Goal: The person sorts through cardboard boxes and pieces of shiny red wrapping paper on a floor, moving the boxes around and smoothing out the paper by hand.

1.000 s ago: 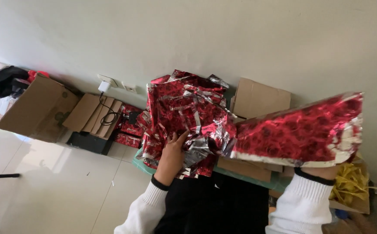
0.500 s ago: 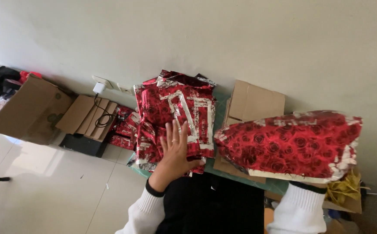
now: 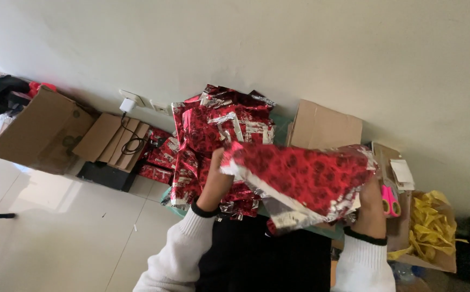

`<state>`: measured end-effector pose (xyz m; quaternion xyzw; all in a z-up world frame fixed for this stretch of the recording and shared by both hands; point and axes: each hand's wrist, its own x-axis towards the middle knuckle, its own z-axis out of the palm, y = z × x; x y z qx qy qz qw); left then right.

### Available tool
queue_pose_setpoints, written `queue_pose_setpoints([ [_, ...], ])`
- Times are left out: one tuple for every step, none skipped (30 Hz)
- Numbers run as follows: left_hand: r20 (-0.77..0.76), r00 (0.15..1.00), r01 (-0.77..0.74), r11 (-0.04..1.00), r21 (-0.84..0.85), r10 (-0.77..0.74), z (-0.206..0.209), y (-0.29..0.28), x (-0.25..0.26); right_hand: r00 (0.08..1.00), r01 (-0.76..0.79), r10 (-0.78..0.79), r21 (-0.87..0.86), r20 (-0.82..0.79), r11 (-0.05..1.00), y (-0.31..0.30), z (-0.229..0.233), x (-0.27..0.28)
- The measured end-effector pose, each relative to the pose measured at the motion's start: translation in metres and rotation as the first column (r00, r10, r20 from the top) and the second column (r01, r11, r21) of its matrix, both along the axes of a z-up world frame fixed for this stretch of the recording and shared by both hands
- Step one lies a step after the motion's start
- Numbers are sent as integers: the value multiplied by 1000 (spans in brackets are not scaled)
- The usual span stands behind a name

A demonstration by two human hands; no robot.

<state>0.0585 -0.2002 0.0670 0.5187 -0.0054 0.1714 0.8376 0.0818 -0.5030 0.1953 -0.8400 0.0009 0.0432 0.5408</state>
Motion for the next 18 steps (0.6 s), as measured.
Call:
queue_pose_setpoints([
  [-3,1000,0,1000,0,0,34,-1,0,1000,-10,10,-1,-3,1000,-2,0,-2],
  [-58,993,-108,993,-49,105,68,-3,0,1000,-19,19,-2,-6,1000,-2,2,-3],
  [-115,972,-214,973,-91,203,103,-4,1,1000,-26,26,-2,-7,1000,0,5,-6],
  [-116,973,-212,973,-90,201,95,1,9,1000,-24,24,-1,-8,1000,5,10,-11],
  [-132,971,-207,977,-53,199,87,7,15,995,29,-23,60,-94,998,10,16,-18],
  [-147,969,-201,979,-17,196,79,12,22,981,87,-65,117,-181,989,15,22,-24],
  [-149,970,-197,980,-16,193,73,14,30,981,91,-68,117,-182,989,17,25,-29],
  [-190,967,-171,985,12,170,67,16,37,987,86,-78,56,-138,995,18,29,-35],
  [-230,962,-144,989,39,149,61,17,46,992,84,-84,-5,-91,996,20,33,-39],
  [-230,962,-140,989,40,146,55,18,53,992,88,-88,-4,-90,996,-1,14,-38],
  [-236,963,-128,992,13,127,47,19,60,988,117,-124,-89,-86,989,-22,-5,-38],
  [-241,964,-116,993,-15,109,40,19,66,984,145,-161,-172,-79,974,-44,-24,-38],
  [-245,964,-112,994,-14,105,46,19,67,983,148,-164,-172,-84,974,-46,-23,-39],
  [-251,963,-81,992,94,102,53,18,68,960,85,-155,-283,-233,955,-50,-22,-39],
  [-254,962,-48,978,201,99,59,17,69,913,6,-160,-379,-376,925,-53,-21,-39],
  [-255,962,-44,978,202,96,56,15,72,912,9,-163,-378,-377,926,-58,-25,-39],
  [-267,957,-56,977,207,112,52,14,76,900,18,-168,-353,-401,936,-63,-28,-39],
  [-279,952,-68,975,212,127,49,14,79,889,27,-173,-327,-425,945,-67,-32,-39],
])
